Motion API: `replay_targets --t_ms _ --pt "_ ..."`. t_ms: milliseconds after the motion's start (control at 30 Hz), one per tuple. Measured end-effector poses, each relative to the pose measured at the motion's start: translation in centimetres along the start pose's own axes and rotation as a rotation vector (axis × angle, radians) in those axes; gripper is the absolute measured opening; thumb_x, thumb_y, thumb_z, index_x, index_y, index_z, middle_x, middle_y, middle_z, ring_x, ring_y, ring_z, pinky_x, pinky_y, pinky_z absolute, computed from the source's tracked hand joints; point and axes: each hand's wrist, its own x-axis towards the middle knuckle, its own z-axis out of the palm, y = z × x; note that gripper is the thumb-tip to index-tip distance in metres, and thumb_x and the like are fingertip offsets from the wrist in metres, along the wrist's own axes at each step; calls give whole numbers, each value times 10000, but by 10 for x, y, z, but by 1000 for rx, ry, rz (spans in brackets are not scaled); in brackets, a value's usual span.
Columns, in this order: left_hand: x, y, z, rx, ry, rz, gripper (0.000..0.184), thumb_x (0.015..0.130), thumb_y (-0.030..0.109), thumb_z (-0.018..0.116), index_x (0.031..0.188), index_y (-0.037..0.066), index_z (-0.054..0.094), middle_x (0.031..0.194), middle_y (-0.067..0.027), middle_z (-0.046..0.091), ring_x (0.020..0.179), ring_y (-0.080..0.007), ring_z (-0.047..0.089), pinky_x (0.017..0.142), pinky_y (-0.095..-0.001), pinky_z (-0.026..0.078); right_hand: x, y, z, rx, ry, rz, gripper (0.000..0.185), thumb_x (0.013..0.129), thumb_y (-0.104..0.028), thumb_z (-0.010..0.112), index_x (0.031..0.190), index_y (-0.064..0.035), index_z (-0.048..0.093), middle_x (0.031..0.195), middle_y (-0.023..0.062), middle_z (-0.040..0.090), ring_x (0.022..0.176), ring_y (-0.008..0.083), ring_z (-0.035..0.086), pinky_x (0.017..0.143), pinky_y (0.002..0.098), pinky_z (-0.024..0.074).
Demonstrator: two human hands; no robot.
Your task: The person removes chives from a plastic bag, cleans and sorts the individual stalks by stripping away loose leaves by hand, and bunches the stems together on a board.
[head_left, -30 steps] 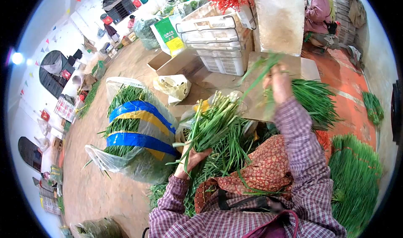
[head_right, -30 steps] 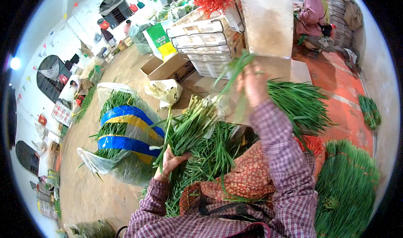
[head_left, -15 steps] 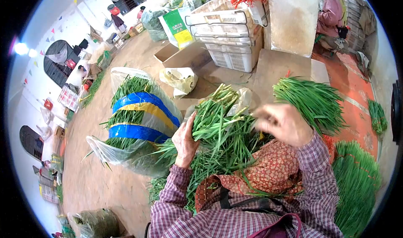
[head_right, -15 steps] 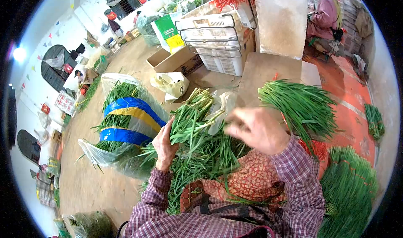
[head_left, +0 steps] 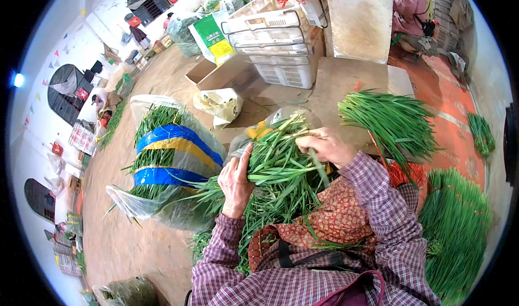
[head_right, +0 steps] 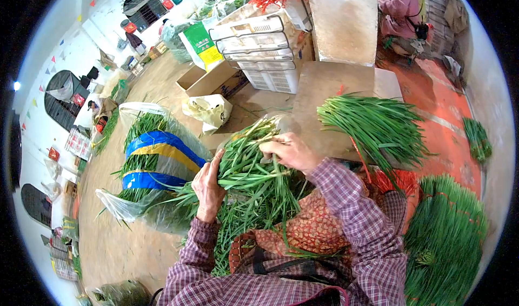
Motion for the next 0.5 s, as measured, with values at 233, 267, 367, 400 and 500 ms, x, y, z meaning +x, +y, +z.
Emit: replay_targets --t_ms 233,267,367,400,500 --pt "-11 -22 22 -272 33 -195 681 614 57 748 1262 117 547 1084 -136 654 959 -306 650 788 -344 517 -51 -47 -49 495 -254 -52 246 933 -201 469 782 -37 573 619 -19 501 497 53 445 453 193 386" --pt "-12 -25 29 -308 124 -128 696 609 28 723 1272 135 541 1043 -126 656 894 -297 651 758 -343 521 -56 -46 -47 192 -221 -134 265 931 -221 493 799 -17 600 664 2 557 549 85 500 514 219 431" --pt "-23 -27 39 -686 -63 -280 607 670 49 730 1247 67 543 966 -139 687 834 -207 675 746 -308 515 -64 -51 -28 -711 -266 25 297 904 -306 591 875 -22 675 755 94 667 682 147 621 646 310 495" --pt "-24 -23 44 -788 -95 -321 536 712 86 746 1211 39 556 940 -135 695 795 -167 661 724 -311 513 -65 -47 -21 -863 -187 43 285 907 -297 586 885 -27 675 738 98 658 672 142 616 637 307 488" --pt "-28 -18 53 -1036 -220 -369 432 713 104 766 1097 4 598 931 -122 696 801 -191 658 719 -340 518 -55 -25 -19 -793 43 -51 259 911 -265 582 896 -22 669 706 89 644 655 127 602 614 297 475"
